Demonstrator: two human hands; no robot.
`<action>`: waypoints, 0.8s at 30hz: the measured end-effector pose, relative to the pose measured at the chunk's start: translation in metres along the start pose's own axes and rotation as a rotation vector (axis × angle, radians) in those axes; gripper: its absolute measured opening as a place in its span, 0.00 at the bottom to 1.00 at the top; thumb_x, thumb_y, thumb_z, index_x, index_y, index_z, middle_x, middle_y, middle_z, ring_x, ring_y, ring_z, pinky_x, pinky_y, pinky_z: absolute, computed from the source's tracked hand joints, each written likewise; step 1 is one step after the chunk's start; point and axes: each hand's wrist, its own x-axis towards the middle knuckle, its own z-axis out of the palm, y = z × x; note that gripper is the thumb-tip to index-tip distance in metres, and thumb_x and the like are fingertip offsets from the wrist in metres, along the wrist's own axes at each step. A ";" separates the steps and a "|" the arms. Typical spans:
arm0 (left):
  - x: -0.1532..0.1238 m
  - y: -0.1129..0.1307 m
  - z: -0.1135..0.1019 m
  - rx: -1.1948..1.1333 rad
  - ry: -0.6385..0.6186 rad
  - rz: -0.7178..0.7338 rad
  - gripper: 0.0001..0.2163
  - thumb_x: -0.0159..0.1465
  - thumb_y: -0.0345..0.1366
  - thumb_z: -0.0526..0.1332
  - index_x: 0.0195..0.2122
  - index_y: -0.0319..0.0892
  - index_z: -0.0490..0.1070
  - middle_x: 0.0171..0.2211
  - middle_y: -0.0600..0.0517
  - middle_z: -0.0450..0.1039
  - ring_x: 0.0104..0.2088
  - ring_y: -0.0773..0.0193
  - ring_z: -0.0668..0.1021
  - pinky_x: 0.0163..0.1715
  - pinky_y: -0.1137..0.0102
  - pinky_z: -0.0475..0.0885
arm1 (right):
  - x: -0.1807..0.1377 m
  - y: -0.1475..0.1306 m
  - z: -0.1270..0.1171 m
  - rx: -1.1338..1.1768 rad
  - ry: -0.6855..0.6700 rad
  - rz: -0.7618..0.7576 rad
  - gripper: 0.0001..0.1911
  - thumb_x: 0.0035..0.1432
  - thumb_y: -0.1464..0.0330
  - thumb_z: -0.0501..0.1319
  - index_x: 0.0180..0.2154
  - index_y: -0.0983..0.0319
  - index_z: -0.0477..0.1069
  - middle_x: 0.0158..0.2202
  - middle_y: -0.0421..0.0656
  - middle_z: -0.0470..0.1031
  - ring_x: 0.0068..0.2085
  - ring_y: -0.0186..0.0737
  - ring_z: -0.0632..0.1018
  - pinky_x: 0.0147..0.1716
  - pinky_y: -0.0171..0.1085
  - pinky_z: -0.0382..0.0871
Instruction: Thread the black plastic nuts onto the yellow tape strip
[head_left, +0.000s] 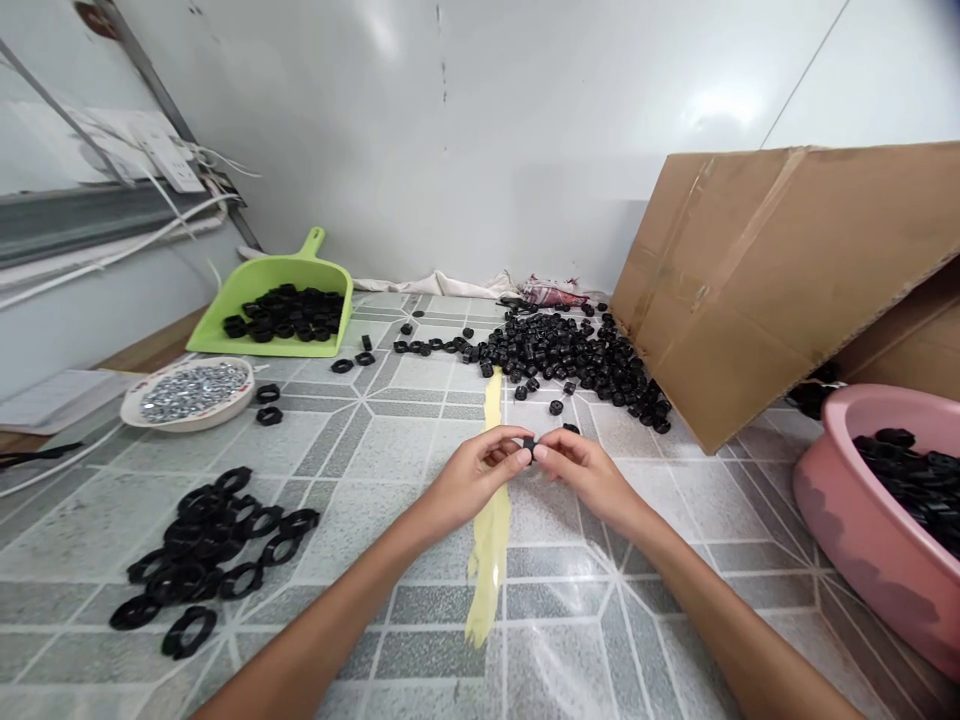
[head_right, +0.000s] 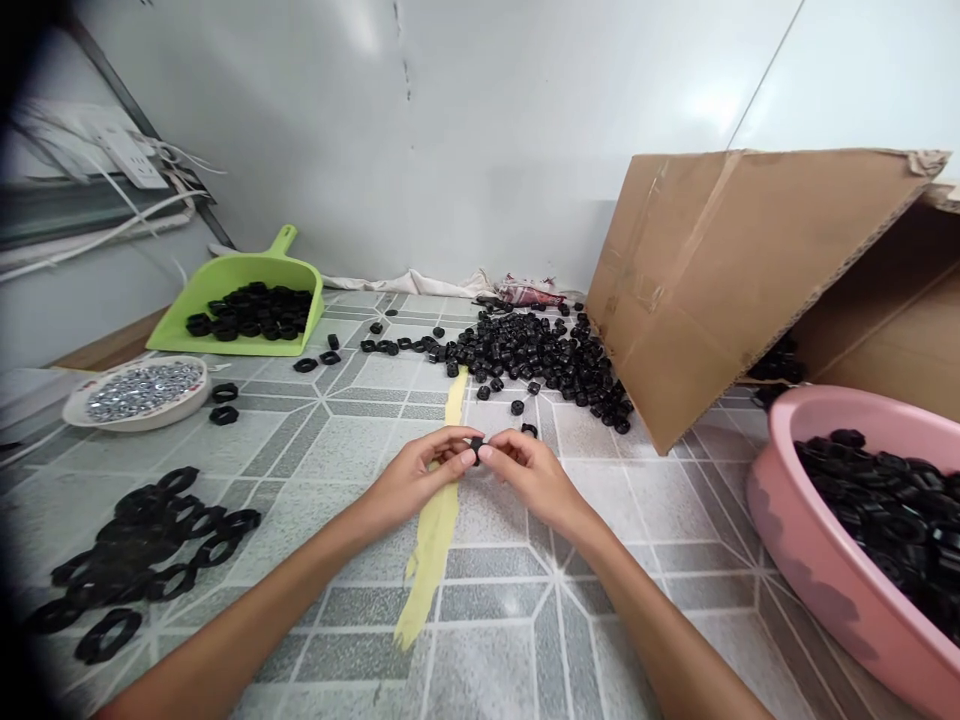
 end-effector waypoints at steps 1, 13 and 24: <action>0.000 -0.001 0.000 0.001 -0.007 0.007 0.17 0.66 0.46 0.61 0.51 0.44 0.73 0.38 0.49 0.75 0.40 0.60 0.75 0.44 0.65 0.70 | 0.000 0.000 0.000 -0.012 0.006 0.011 0.19 0.64 0.53 0.58 0.31 0.62 0.71 0.27 0.38 0.68 0.30 0.36 0.69 0.33 0.36 0.63; 0.000 -0.003 0.001 -0.008 0.012 -0.007 0.17 0.65 0.47 0.61 0.51 0.43 0.74 0.37 0.49 0.75 0.39 0.60 0.75 0.43 0.65 0.71 | -0.001 -0.004 0.000 -0.007 0.027 0.029 0.19 0.63 0.52 0.59 0.31 0.61 0.71 0.27 0.38 0.68 0.30 0.36 0.70 0.32 0.36 0.63; -0.001 -0.006 0.002 0.040 0.007 0.016 0.17 0.67 0.47 0.60 0.52 0.43 0.73 0.41 0.48 0.77 0.42 0.58 0.77 0.44 0.66 0.72 | -0.002 0.002 0.001 0.022 -0.001 0.034 0.16 0.60 0.55 0.64 0.38 0.61 0.70 0.31 0.38 0.68 0.33 0.37 0.70 0.35 0.36 0.64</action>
